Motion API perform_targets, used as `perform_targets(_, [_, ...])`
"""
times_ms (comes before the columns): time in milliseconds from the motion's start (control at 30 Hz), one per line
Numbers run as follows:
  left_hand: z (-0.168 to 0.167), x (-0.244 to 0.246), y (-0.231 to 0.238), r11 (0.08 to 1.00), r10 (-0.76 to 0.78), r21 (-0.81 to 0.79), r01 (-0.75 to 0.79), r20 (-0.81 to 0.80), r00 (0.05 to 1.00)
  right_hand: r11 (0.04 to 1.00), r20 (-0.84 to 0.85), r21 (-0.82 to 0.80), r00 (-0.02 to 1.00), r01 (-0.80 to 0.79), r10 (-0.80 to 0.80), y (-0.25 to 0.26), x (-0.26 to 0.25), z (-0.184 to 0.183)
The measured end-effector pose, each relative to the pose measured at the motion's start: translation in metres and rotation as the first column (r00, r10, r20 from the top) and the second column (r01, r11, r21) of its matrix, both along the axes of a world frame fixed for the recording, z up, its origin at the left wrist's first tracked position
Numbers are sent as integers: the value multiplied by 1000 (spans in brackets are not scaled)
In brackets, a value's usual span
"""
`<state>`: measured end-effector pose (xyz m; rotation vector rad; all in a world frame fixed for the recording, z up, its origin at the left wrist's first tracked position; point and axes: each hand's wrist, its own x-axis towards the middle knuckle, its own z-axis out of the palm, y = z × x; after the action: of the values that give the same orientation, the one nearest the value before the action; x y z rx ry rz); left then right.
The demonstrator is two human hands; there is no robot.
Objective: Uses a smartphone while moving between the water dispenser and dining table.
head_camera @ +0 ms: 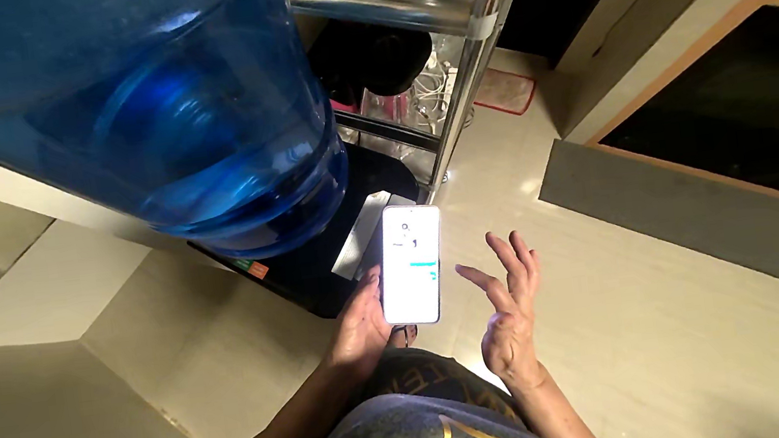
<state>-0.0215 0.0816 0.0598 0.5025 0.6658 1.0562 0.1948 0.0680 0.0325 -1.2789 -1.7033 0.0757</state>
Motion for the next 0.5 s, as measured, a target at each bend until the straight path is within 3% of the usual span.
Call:
perform_targets(333, [0, -5, 4, 1000, -13, 7, 13, 4, 1000, 999, -63, -32, 998, 15, -17, 3, -5, 3])
perform_targets(433, [1, -6, 4, 1000, -17, 13, 17, 1, 1000, 987, -252, -143, 967, -78, 40, 0, -10, 5])
perform_targets(500, [0, -7, 3, 1000, -16, 17, 16, -4, 1000, 942, -513, -237, 854, -236, 85, -1, -14, 6])
